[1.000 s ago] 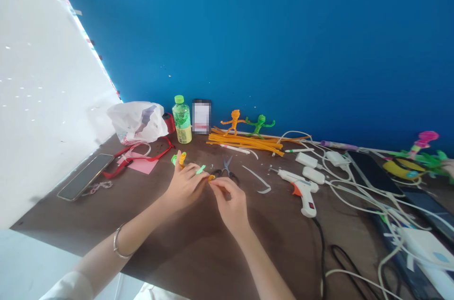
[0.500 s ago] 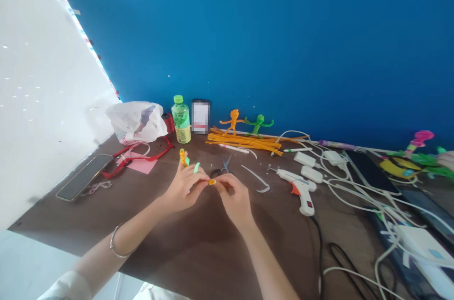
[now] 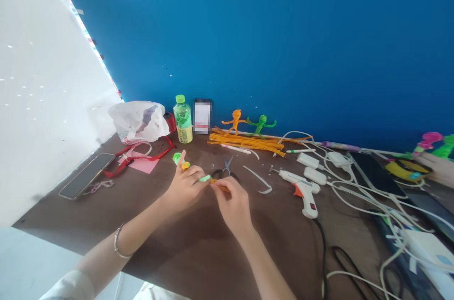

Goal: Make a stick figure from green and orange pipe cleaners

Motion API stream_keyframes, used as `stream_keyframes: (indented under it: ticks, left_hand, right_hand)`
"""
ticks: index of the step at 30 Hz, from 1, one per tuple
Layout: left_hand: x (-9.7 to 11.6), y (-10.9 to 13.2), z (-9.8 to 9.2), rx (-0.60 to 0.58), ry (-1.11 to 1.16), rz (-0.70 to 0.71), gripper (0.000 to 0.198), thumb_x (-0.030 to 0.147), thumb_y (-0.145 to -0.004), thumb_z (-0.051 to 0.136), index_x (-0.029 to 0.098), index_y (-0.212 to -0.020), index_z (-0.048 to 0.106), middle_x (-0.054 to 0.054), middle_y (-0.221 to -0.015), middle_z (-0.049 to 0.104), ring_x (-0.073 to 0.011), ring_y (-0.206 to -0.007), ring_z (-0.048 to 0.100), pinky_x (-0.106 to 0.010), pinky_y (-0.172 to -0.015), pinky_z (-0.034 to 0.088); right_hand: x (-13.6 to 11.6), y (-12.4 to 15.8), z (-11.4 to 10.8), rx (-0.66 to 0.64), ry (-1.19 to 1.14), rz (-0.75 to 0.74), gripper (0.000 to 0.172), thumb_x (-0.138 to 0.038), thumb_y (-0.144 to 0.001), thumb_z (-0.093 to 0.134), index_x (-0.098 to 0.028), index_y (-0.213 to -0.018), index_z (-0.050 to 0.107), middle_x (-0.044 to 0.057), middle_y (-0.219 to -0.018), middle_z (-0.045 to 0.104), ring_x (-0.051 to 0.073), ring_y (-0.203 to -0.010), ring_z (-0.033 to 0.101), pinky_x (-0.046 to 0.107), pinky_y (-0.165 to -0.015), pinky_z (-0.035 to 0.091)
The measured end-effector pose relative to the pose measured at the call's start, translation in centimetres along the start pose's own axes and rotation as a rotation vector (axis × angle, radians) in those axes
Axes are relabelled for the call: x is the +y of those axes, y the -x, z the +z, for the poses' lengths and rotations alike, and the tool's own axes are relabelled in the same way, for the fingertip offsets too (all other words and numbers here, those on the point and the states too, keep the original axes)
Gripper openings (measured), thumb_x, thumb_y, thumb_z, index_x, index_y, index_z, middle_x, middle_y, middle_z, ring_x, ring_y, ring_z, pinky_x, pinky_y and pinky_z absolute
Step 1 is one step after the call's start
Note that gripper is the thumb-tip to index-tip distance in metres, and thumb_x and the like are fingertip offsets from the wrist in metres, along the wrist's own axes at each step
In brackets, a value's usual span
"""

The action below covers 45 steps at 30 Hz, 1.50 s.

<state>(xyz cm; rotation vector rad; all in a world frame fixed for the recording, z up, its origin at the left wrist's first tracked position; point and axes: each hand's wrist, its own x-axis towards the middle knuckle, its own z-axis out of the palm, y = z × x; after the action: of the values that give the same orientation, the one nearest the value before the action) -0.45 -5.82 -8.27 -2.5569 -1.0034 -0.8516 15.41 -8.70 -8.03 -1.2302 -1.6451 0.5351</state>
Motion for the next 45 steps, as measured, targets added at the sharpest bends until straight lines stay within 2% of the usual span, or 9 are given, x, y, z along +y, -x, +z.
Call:
stream_keyframes:
  ticks: [3,6,9,16,24,29,33,40,45]
  left_hand:
    - [0.1,-0.2,0.0,0.04,0.104,-0.155,0.019,0.016,-0.079,0.044,0.024,-0.086,0.061,0.0,-0.072,0.063,-0.0158,-0.078,0.055,-0.057,-0.102,0.005]
    - [0.2,-0.4,-0.2,0.006,0.232,-0.237,0.017,0.017,-0.08,0.044,0.023,-0.084,0.06,-0.001,-0.072,0.063,-0.0156,-0.077,0.055,-0.055,-0.101,0.014]
    - [0.2,-0.4,-0.4,-0.044,0.281,-0.207,0.019,0.017,-0.078,0.044,0.022,-0.09,0.058,-0.003,-0.079,0.062,-0.0182,-0.084,0.053,-0.054,-0.098,0.02]
    - [-0.1,-0.4,-0.8,-0.107,0.124,-0.148,0.021,0.018,-0.083,0.037,0.019,-0.084,0.058,-0.007,-0.08,0.06,-0.0201,-0.089,0.051,-0.058,-0.099,0.01]
    - [0.0,-0.7,-1.3,-0.072,0.249,-0.21,0.02,0.019,-0.083,0.037,0.02,-0.078,0.056,-0.003,-0.075,0.061,-0.0172,-0.083,0.052,-0.048,-0.096,0.021]
    - [0.0,-0.9,-1.5,-0.052,0.335,-0.225,0.018,0.021,-0.084,0.038,0.021,-0.083,0.056,-0.001,-0.082,0.063,-0.015,-0.083,0.053,-0.047,-0.1,0.016]
    - [0.0,-0.8,-1.5,-0.06,0.312,-0.15,0.018,0.02,-0.084,0.039,0.02,-0.085,0.057,-0.001,-0.083,0.063,-0.0142,-0.086,0.052,-0.05,-0.103,0.008]
    - [-0.4,-0.6,-1.6,-0.168,0.049,0.159,0.021,0.014,-0.075,0.045,0.023,-0.088,0.059,-0.002,-0.086,0.059,-0.0178,-0.091,0.048,-0.058,-0.101,0.0]
    - [-0.1,-0.2,-0.8,-0.177,-0.078,0.142,0.02,0.013,-0.072,0.046,0.021,-0.083,0.06,-0.002,-0.08,0.057,-0.0182,-0.082,0.048,-0.062,-0.099,-0.001]
  right_hand:
    - [-0.2,0.2,0.5,-0.026,-0.034,-0.037,0.013,-0.028,-0.08,0.05,-0.02,-0.072,0.057,0.005,-0.074,0.06,0.015,-0.066,0.057,0.025,-0.057,0.049]
    - [-0.2,0.2,0.4,-0.019,0.001,-0.084,0.014,-0.025,-0.081,0.049,-0.021,-0.073,0.058,0.005,-0.074,0.06,0.015,-0.068,0.057,0.026,-0.058,0.048]
    - [-0.1,0.0,0.0,0.009,0.035,-0.11,0.014,-0.023,-0.082,0.048,-0.021,-0.073,0.058,0.004,-0.072,0.059,0.015,-0.066,0.055,0.026,-0.058,0.046]
    - [-0.2,0.0,0.0,0.028,-0.014,-0.086,0.012,-0.022,-0.081,0.049,-0.021,-0.072,0.057,0.004,-0.073,0.059,0.015,-0.066,0.055,0.025,-0.057,0.045]
    - [0.1,0.1,-0.1,-0.003,0.018,-0.187,0.015,-0.016,-0.081,0.047,-0.021,-0.08,0.062,0.005,-0.078,0.06,0.016,-0.072,0.057,0.028,-0.066,0.047]
    - [0.5,-0.3,-0.7,-0.007,-0.01,-0.129,0.013,-0.021,-0.08,0.05,-0.022,-0.075,0.062,0.004,-0.076,0.061,0.015,-0.07,0.058,0.027,-0.064,0.047]
    - [1.0,-0.8,-1.3,0.001,-0.029,-0.084,0.012,-0.026,-0.08,0.052,-0.021,-0.073,0.061,0.003,-0.074,0.06,0.016,-0.068,0.057,0.027,-0.061,0.047]
    - [1.3,-1.0,-1.7,-0.04,0.013,0.063,0.015,-0.03,-0.077,0.054,-0.019,-0.068,0.057,0.002,-0.069,0.058,0.015,-0.064,0.055,0.025,-0.058,0.045]
    - [-0.1,-0.3,-1.0,0.014,0.031,0.086,0.017,-0.032,-0.078,0.052,-0.018,-0.07,0.056,0.003,-0.069,0.059,0.014,-0.062,0.056,0.023,-0.055,0.046]
